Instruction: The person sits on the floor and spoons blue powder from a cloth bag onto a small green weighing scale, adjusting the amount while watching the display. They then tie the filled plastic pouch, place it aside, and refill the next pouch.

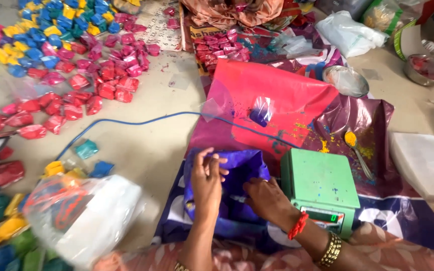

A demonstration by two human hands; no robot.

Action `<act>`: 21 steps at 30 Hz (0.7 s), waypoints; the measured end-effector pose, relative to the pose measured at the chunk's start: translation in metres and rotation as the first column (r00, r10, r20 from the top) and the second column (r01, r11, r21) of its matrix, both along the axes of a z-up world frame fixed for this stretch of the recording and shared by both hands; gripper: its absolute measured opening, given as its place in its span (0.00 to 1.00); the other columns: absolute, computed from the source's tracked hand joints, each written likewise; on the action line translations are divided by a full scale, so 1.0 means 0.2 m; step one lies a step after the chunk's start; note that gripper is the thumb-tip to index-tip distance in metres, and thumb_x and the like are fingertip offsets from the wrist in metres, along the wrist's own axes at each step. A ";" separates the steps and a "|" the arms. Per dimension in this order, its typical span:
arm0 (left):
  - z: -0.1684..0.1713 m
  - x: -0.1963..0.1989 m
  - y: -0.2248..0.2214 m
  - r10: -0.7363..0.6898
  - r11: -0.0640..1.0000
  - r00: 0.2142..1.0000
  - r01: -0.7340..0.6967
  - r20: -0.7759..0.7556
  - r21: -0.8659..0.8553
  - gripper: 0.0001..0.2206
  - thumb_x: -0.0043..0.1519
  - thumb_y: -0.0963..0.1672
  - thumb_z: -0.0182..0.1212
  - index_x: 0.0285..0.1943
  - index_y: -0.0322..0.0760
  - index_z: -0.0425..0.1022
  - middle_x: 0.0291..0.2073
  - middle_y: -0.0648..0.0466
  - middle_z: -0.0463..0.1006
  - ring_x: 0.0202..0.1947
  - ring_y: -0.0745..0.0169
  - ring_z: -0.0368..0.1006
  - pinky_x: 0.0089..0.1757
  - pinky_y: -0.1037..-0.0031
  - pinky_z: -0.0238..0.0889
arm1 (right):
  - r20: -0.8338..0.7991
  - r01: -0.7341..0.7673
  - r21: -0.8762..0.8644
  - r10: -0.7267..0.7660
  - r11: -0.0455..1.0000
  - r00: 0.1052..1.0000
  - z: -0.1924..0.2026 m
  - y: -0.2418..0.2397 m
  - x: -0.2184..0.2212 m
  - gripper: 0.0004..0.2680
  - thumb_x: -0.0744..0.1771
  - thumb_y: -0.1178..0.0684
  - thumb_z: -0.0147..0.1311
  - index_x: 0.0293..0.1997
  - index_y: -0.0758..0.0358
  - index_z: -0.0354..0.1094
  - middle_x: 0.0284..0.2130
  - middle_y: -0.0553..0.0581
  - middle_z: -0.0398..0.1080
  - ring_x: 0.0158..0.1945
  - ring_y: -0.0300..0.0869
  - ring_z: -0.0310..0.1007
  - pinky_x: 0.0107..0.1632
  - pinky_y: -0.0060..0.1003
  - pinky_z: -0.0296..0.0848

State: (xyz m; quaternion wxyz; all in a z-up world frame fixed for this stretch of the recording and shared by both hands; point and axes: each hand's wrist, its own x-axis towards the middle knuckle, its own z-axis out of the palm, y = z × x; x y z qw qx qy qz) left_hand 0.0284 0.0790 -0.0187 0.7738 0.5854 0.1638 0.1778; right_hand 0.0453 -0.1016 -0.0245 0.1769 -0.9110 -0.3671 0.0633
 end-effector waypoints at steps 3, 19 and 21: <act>-0.01 -0.04 0.02 -0.022 0.997 0.999 0.020 0.024 0.070 0.11 0.69 0.43 0.52 0.58 0.34 0.70 0.36 0.51 0.83 0.26 0.71 0.74 0.27 0.79 0.65 | 0.055 0.048 -0.017 -0.047 0.999 0.997 0.10 -0.02 -0.12 0.12 0.62 0.53 0.62 0.47 0.63 0.72 0.41 0.61 0.74 0.46 0.57 0.75 0.48 0.54 0.69; -0.01 -0.56 1.27 0.566 0.187 0.693 0.419 -0.447 0.888 0.11 0.63 0.42 0.55 0.43 0.30 0.81 0.42 0.33 0.82 0.47 0.33 0.79 0.50 0.51 0.72 | -0.113 0.187 0.345 -0.157 0.920 0.981 0.33 -0.70 -0.39 0.08 0.64 0.56 0.58 0.45 0.61 0.78 0.37 0.58 0.81 0.37 0.48 0.84 0.39 0.40 0.79; -0.25 -0.53 1.46 0.528 0.146 0.710 0.464 -0.465 0.874 0.11 0.61 0.42 0.55 0.44 0.31 0.81 0.44 0.33 0.82 0.49 0.34 0.79 0.52 0.52 0.72 | -0.147 0.229 0.337 -0.189 0.913 0.971 0.38 -0.65 -0.40 0.08 0.64 0.55 0.58 0.45 0.61 0.78 0.37 0.58 0.81 0.37 0.48 0.83 0.39 0.40 0.79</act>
